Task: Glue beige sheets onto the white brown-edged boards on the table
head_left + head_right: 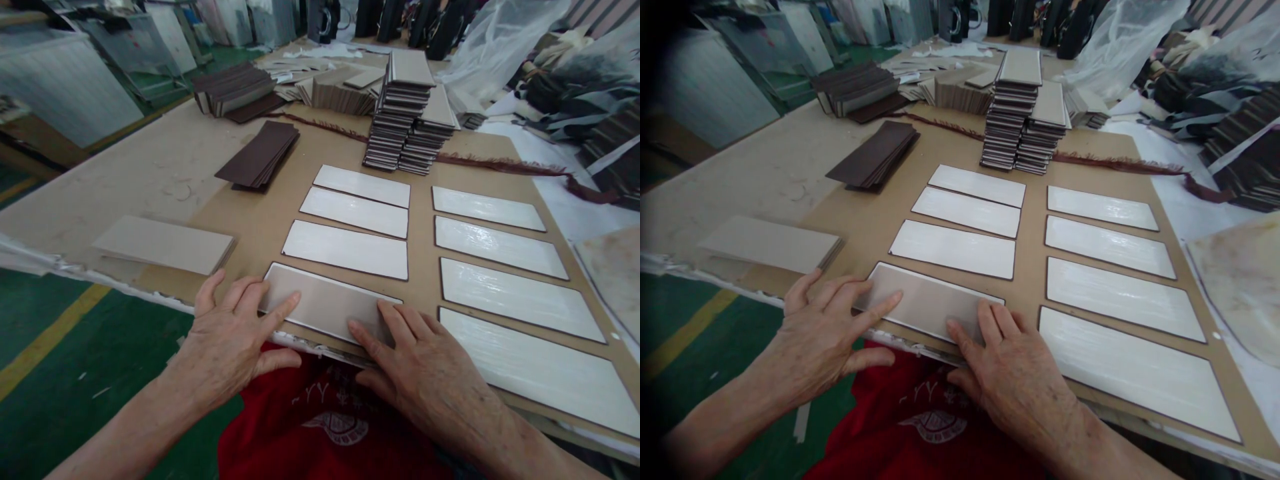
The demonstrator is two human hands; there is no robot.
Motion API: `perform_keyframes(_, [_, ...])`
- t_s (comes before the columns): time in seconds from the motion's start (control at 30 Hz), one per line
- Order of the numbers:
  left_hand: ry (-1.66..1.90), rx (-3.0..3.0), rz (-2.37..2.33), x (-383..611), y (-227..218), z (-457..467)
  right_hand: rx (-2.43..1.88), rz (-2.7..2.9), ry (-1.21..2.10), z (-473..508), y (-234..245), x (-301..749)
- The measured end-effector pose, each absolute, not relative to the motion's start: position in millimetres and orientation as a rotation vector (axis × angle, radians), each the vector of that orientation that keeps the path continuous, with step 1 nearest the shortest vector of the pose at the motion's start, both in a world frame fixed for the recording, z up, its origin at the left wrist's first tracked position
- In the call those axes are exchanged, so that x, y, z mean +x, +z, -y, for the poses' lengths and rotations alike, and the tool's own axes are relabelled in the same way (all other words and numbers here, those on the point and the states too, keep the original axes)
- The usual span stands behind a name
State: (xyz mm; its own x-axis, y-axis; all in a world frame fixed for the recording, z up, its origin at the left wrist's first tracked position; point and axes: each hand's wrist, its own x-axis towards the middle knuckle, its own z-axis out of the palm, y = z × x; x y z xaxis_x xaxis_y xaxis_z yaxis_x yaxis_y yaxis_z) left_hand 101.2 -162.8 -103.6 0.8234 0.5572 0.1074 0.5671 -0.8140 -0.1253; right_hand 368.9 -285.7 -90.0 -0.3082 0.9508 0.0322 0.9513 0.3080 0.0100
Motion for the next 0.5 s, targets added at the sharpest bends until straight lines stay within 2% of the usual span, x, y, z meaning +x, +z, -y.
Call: perform_keyframes(0.5, [-0.221, -2.849, 0.916, 92, -120, 157, -1.815, 2.357, -0.066, 311, -82, 418])
